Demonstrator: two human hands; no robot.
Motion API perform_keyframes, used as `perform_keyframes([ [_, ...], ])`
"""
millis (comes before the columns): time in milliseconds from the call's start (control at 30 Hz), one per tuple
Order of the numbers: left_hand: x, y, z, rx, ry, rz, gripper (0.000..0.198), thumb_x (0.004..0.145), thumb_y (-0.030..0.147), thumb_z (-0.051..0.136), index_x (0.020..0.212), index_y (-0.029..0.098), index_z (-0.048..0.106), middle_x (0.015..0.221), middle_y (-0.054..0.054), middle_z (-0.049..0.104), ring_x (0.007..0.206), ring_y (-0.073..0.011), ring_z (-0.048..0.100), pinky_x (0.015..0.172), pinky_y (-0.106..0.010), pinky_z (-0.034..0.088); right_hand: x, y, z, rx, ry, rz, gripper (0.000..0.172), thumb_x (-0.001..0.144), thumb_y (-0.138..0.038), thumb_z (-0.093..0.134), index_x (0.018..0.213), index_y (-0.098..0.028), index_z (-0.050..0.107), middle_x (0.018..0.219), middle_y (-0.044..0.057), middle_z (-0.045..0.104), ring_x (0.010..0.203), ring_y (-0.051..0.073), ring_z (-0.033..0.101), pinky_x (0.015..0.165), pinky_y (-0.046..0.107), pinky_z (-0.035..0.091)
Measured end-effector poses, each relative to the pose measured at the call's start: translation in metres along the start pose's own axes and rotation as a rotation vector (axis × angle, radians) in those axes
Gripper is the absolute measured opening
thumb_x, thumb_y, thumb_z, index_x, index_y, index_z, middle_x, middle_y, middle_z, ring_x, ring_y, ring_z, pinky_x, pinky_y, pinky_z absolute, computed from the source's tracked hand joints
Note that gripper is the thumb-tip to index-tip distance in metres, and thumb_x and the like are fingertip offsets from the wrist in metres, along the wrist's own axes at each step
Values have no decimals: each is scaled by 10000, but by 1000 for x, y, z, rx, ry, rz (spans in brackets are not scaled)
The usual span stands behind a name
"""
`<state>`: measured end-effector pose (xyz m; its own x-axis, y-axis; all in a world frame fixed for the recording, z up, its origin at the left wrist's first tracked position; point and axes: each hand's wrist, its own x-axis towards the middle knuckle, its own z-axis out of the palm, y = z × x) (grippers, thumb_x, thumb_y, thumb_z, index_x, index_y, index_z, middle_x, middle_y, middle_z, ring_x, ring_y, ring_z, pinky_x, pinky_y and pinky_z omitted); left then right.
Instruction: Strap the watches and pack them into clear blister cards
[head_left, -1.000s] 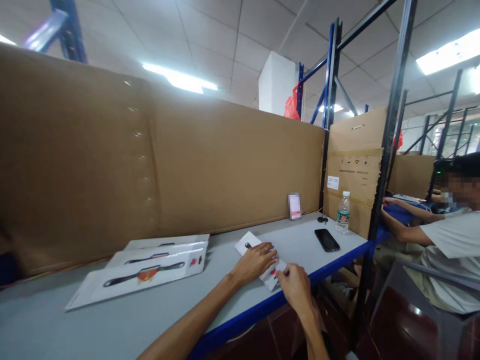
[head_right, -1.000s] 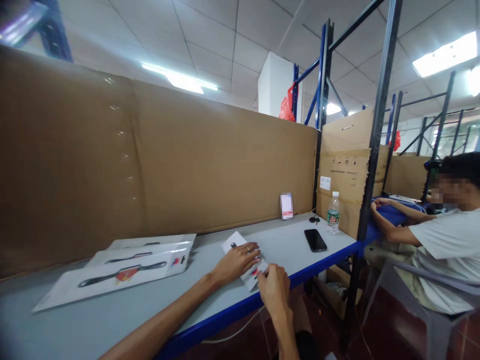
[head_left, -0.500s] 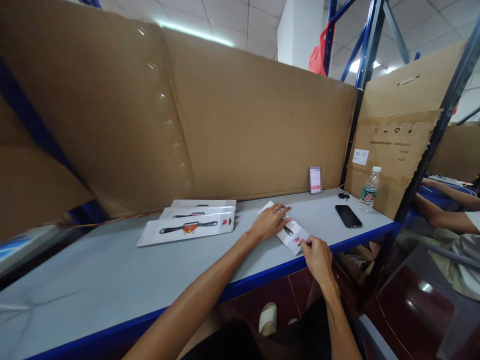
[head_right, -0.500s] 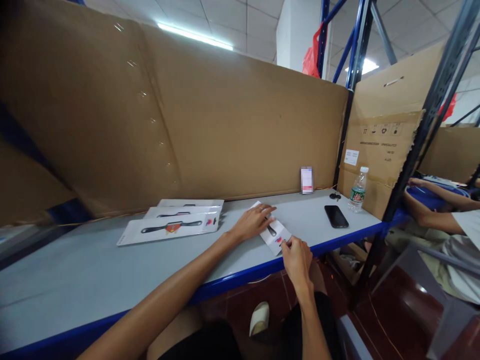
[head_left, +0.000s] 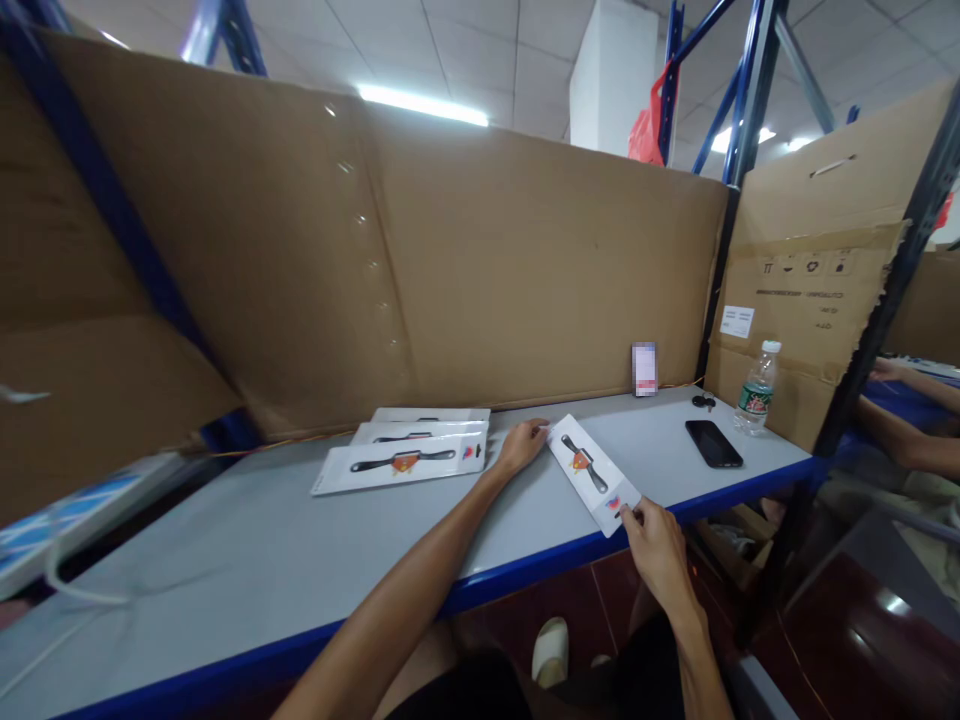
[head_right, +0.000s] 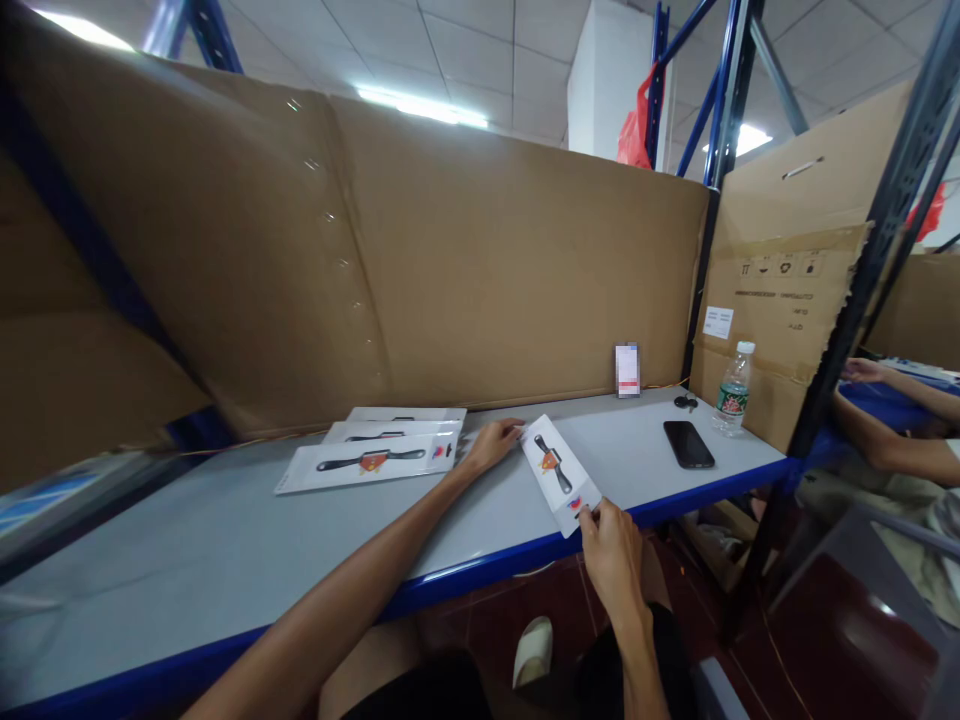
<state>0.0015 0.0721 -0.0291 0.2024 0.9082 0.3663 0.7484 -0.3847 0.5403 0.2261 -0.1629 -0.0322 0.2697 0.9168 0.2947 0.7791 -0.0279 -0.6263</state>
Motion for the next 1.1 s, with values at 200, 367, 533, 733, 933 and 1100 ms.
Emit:
perform_keyframes([
  [200,2,-2,5,-66,-16,74,417,945,322,522,1221,118,758,995,-117,787,880,-234,694,812,-307,497,0,13,-4,167,-34,-130,307,968,-371,466,830,-203,683,806,69,745,725,212,638,660,282,357],
  [367,0,-2,3,33,-37,64,340,964,291,490,1103,162,773,956,-90,774,858,-220,673,788,-294,459,3,18,-7,213,-30,-63,338,940,-439,476,747,-216,641,752,61,725,700,214,617,650,283,366],
  [533,-6,6,-4,185,-15,-31,338,1006,240,405,1052,184,734,1025,-125,767,965,-246,685,809,-305,442,4,13,-10,42,49,75,351,963,-438,504,702,-231,615,684,55,703,653,210,606,611,292,317],
  [733,-10,15,-6,256,-14,-163,346,1028,256,382,1105,191,713,1104,-168,754,1058,-284,689,817,-332,462,11,4,-14,-26,-2,55,329,988,-321,529,692,-226,635,693,46,722,657,189,639,616,270,328],
  [933,-8,15,-7,297,-10,-199,347,1025,272,390,1129,187,710,1121,-190,746,1083,-315,698,835,-361,492,20,1,-19,-38,-24,84,369,986,-323,538,635,-225,601,657,41,704,680,188,653,631,263,340],
  [1100,-7,11,-13,293,-6,-266,365,1010,238,377,1119,178,720,1149,-207,743,1105,-337,699,857,-394,511,22,9,-20,96,-43,40,373,952,-360,516,601,-233,520,570,28,647,597,181,618,612,265,365],
])
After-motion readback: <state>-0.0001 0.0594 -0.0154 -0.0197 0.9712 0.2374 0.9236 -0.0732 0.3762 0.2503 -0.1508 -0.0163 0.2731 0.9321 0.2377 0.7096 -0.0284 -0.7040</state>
